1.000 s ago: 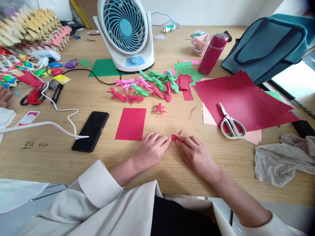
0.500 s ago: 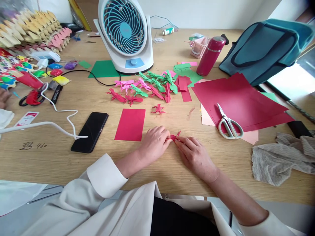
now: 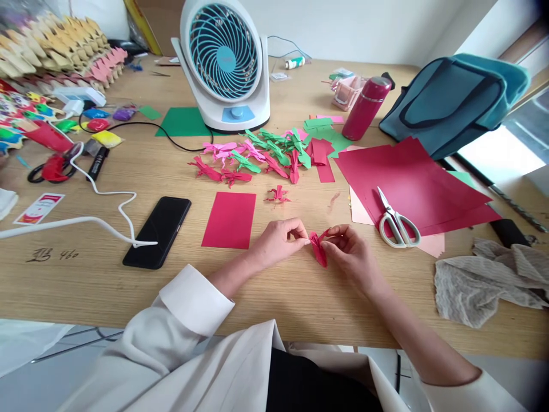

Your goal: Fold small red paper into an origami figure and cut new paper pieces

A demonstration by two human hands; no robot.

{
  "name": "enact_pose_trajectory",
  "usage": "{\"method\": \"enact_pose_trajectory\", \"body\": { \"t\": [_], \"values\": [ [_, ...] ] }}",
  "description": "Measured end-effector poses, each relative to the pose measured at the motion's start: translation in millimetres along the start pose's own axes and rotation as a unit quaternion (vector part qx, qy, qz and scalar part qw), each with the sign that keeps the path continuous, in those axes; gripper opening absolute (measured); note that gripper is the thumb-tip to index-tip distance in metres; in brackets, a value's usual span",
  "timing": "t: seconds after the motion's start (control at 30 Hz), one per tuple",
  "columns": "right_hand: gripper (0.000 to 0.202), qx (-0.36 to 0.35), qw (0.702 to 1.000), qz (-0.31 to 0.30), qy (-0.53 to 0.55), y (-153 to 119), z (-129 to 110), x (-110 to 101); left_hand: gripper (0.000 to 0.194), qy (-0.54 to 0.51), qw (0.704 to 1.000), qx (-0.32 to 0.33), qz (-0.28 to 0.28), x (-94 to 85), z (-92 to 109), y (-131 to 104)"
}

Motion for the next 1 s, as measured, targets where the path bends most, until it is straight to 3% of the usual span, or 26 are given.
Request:
{"method": "enact_pose_trajectory", "body": {
  "t": [0.1,0.2,0.27,0.4,0.57,1.0],
  "values": [
    [0.046,0.053,0.998,0.002,0.043,12.5,-6.8,6.4,0.012,-0.041,0.998,-0.024,0.033,-3.6,-4.9,2.7],
    [0.042,0.080,0.995,-0.046,0.023,21.0,-13.1,17.9,0.014,-0.100,0.993,-0.035,0.056,-7.2,-8.3,5.6],
    [0.038,0.079,0.994,-0.070,0.004,24.3,-13.9,26.2,0.014,-0.151,0.985,-0.045,0.068,-8.6,-11.4,7.5],
    [0.038,0.055,0.996,-0.056,0.029,26.6,-9.6,38.3,0.019,-0.228,0.967,-0.074,0.085,-8.6,-20.3,10.1],
    [0.032,0.031,0.995,-0.061,0.073,23.7,-4.4,41.2,0.021,-0.226,0.969,-0.089,0.052,-5.1,-22.9,9.1],
    [0.029,0.035,0.988,-0.102,0.114,18.5,-8.0,37.8,0.025,-0.231,0.964,-0.105,0.079,-4.0,-20.7,6.0]
  ]
}}
Point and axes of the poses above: each hand's wrist, its own y-axis towards the middle knuckle, its own x-axis out of the palm, z = x × y, the point moved 3 cm from there along y, towards the middle knuckle, and after that the axes turned 12 degrees about z, right-handed, at the moved point
